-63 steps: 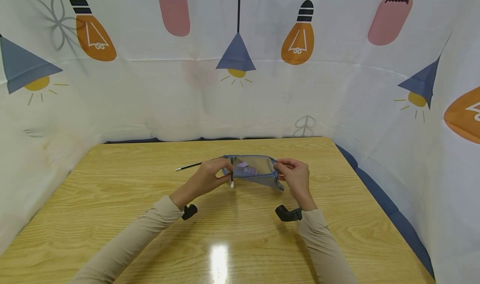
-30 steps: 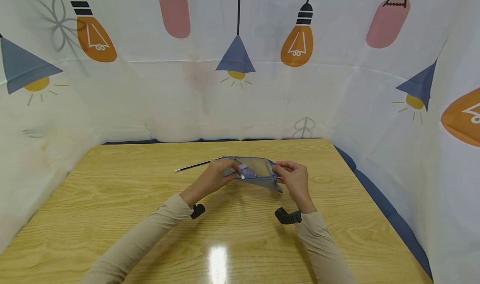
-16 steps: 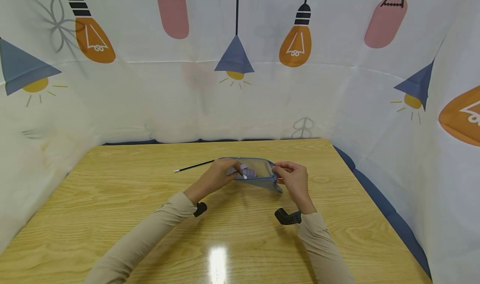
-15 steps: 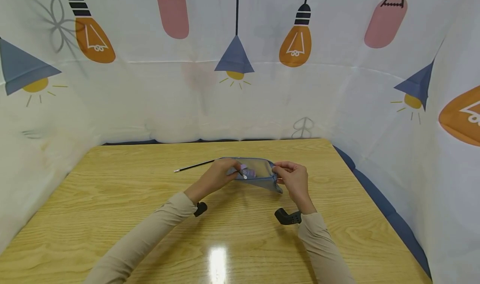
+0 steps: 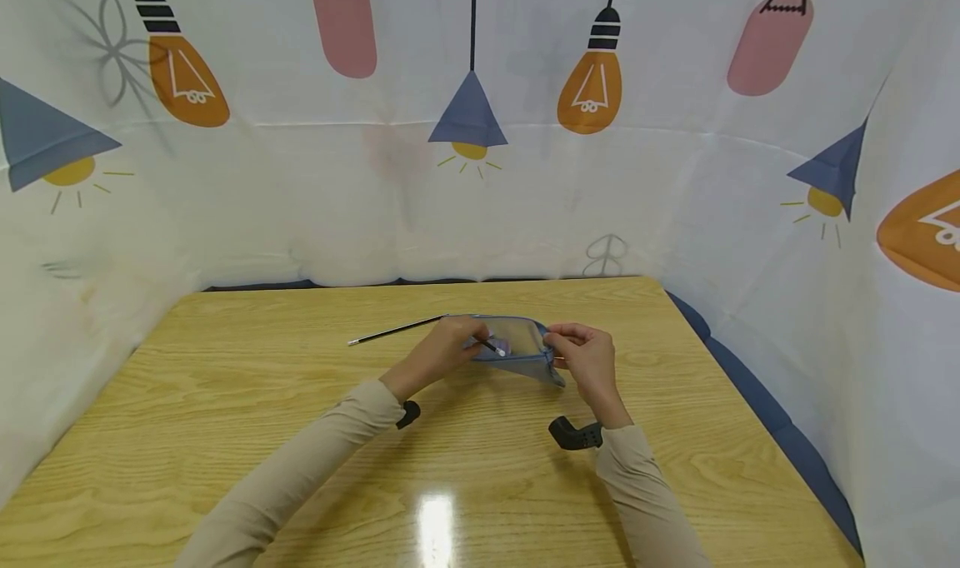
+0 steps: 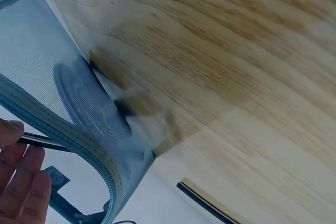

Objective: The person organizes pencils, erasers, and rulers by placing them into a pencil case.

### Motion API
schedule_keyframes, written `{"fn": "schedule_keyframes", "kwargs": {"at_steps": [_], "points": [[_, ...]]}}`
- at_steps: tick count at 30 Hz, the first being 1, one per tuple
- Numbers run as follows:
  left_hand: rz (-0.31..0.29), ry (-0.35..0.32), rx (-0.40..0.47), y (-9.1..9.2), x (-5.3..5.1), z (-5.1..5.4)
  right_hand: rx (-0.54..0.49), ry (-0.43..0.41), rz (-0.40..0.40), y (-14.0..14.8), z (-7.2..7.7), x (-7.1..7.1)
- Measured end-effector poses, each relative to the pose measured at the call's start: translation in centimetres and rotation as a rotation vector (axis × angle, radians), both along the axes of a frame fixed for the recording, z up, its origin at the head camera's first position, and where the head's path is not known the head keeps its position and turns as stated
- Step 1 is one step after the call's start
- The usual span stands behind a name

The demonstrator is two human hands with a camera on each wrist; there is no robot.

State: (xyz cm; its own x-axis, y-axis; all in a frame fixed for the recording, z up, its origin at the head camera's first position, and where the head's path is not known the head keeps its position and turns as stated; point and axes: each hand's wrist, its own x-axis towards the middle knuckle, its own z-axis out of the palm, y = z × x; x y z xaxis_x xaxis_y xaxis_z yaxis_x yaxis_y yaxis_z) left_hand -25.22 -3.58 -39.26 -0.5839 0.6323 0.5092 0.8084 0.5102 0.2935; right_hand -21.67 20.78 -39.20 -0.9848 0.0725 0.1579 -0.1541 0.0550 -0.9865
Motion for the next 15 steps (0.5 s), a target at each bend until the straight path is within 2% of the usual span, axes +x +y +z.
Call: {"fn": "schedule_keyframes", "kwargs": {"at_steps": [15], "points": [[0.048, -0.014, -0.064, 1.3, 0.1, 0.1, 0.008, -0.006, 0.000, 0.0, 0.0, 0.0]]}}
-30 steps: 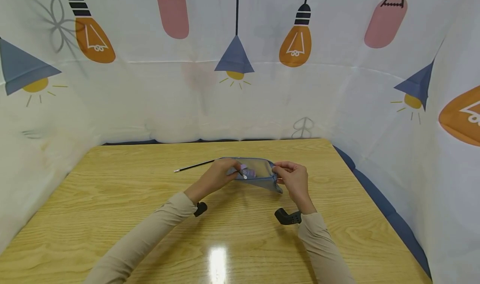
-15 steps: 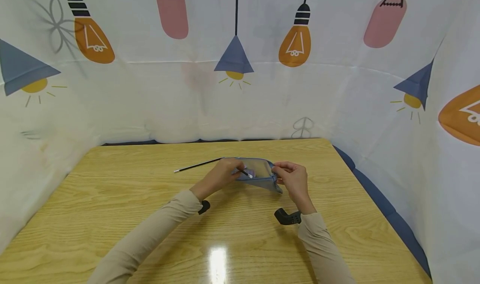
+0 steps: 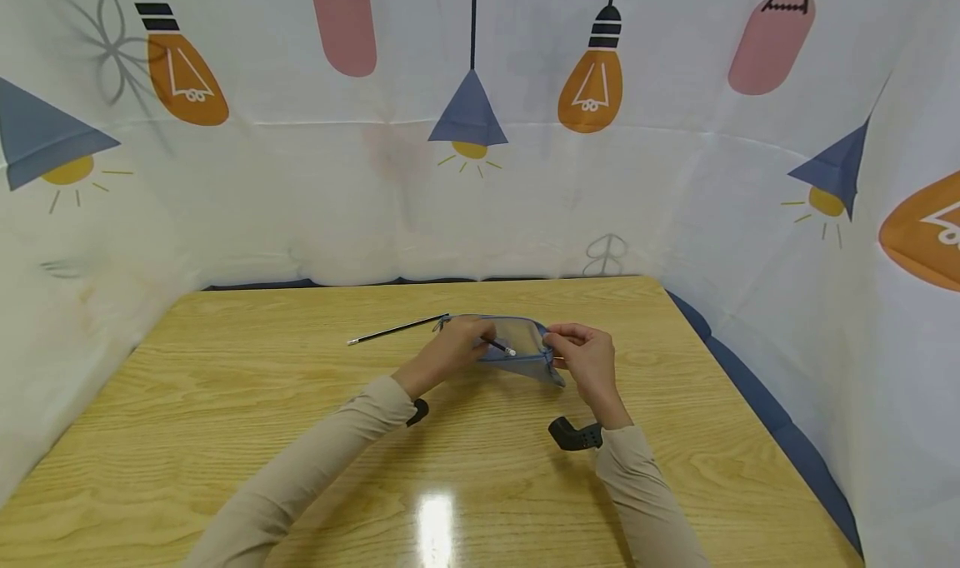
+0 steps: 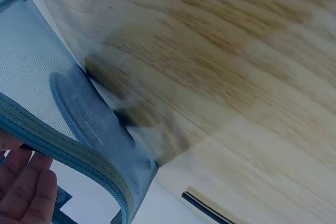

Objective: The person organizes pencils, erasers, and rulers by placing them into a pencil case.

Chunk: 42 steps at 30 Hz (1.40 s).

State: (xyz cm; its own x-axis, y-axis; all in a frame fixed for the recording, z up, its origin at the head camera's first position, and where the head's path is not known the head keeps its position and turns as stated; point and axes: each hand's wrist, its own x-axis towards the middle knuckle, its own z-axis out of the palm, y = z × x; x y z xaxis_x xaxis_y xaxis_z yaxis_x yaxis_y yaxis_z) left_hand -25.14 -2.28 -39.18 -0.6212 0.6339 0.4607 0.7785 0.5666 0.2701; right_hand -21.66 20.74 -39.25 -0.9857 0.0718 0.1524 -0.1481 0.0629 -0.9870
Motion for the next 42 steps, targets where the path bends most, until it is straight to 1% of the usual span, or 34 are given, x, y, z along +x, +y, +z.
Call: {"fn": "schedule_keyframes", "kwargs": {"at_steps": [11, 19, 22, 26, 35, 42], "points": [[0.054, -0.008, -0.090, 0.6, -0.1, 0.1, -0.003, -0.004, 0.004, -0.1, 0.0, 0.1], [0.082, 0.005, -0.097, 1.0, -0.4, 0.1, 0.000, -0.004, 0.002, -0.2, -0.1, 0.2], [0.070, 0.012, -0.079, 1.0, -0.3, 0.0, -0.008, -0.011, 0.002, -0.2, -0.1, 0.2], [0.045, 0.039, -0.061, 1.1, -0.2, -0.1, -0.019, -0.017, 0.006, -0.3, -0.1, 0.2], [0.043, 0.093, -0.106, 1.4, -0.3, -0.6, 0.005, 0.002, 0.010, -0.3, 0.0, 0.4], [0.015, 0.129, -0.135, 1.6, -0.4, -0.7, 0.003, 0.019, 0.011, -0.5, 0.2, 0.6]]}}
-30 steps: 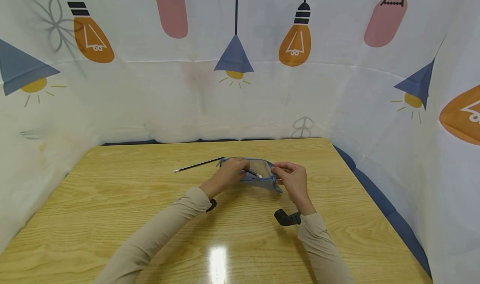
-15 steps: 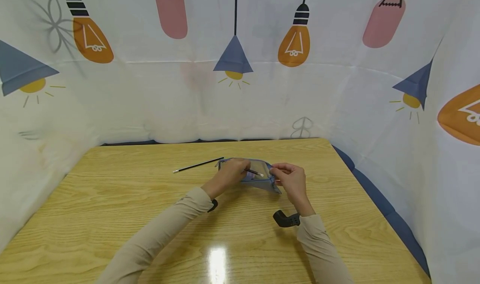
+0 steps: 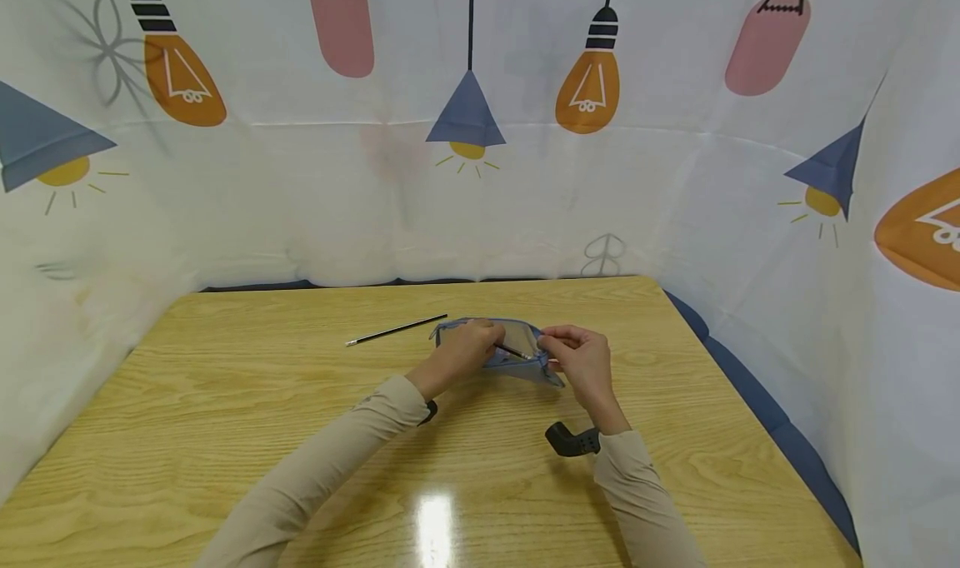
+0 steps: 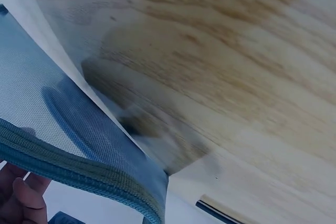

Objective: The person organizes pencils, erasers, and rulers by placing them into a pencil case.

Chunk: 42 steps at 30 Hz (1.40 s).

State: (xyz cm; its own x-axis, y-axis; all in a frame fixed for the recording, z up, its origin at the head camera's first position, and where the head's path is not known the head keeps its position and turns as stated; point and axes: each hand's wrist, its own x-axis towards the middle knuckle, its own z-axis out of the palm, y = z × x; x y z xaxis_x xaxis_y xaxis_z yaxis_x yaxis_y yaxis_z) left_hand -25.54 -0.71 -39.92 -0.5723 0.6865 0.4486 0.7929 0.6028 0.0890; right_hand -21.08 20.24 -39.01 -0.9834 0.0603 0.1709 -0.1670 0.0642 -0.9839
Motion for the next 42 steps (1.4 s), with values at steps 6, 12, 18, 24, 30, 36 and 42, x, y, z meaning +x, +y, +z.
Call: {"fn": "schedule_keyframes", "kwargs": {"at_steps": [6, 12, 18, 24, 30, 36, 42], "points": [[-0.007, -0.014, -0.076, 0.38, 0.05, -0.09, 0.001, 0.013, -0.003, -0.01, 0.12, 0.08], [0.003, -0.078, -0.131, 0.73, 0.36, -0.13, 0.001, 0.022, -0.013, 0.05, 0.26, 0.22], [0.016, -0.084, -0.158, 0.88, 0.59, 0.08, 0.012, 0.024, -0.031, 0.01, 0.27, 0.20], [0.033, -0.071, -0.164, 0.89, 0.66, 0.11, 0.016, 0.027, -0.048, -0.03, 0.15, 0.18], [0.050, -0.072, -0.161, 0.85, 0.74, 0.10, 0.000, 0.025, -0.046, 0.01, 0.12, 0.33], [0.046, -0.070, -0.145, 0.85, 0.70, 0.11, -0.007, 0.009, -0.051, -0.02, 0.09, 0.34], [0.064, -0.092, -0.137, 0.72, 0.79, 0.44, -0.011, -0.006, -0.063, -0.07, 0.13, 0.33]]}}
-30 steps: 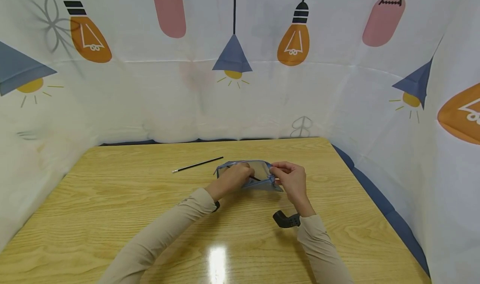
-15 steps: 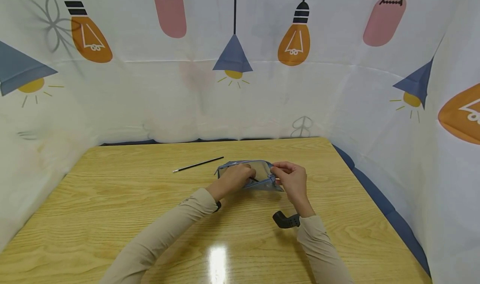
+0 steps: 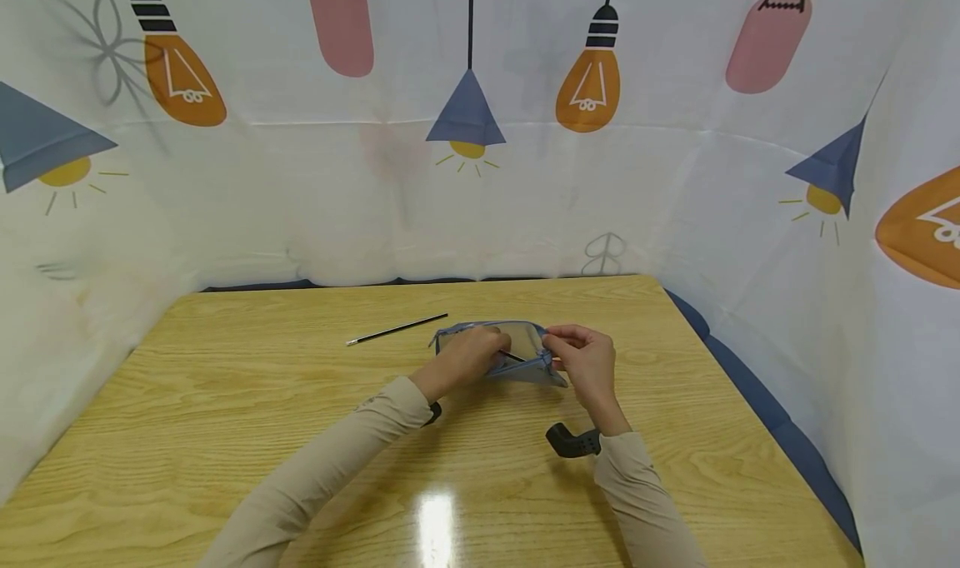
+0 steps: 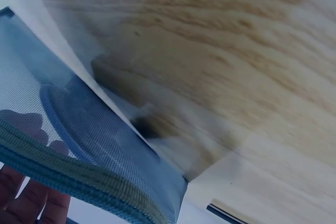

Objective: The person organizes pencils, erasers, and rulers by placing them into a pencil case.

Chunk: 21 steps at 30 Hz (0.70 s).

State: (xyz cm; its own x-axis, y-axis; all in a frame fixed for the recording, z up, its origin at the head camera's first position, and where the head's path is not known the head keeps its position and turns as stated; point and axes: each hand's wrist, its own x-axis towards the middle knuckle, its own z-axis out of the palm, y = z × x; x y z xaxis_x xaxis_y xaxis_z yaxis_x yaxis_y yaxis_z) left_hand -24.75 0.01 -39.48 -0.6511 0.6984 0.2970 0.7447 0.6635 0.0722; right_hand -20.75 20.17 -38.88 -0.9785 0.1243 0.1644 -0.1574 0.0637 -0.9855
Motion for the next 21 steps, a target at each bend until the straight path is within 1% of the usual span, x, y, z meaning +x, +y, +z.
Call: {"fn": "schedule_keyframes", "kwargs": {"at_steps": [3, 8, 10, 17, 21], "points": [[0.014, -0.020, 0.016, -0.2, 0.1, 0.4, -0.006, -0.001, -0.003, 0.0, 0.0, 0.0], [0.026, -0.076, 0.062, -0.5, 0.2, 1.0, -0.012, 0.003, -0.002, -0.1, 0.1, 0.0], [0.030, -0.086, 0.071, -0.7, 0.2, 1.3, -0.010, 0.004, -0.003, -0.2, 0.1, 0.0], [0.008, -0.062, 0.089, -1.2, 0.5, 1.5, -0.014, -0.011, -0.010, -0.1, 0.0, -0.2], [-0.008, -0.057, 0.123, -1.6, 0.7, 1.6, -0.016, -0.021, -0.010, 0.0, 0.0, -0.4]]}}
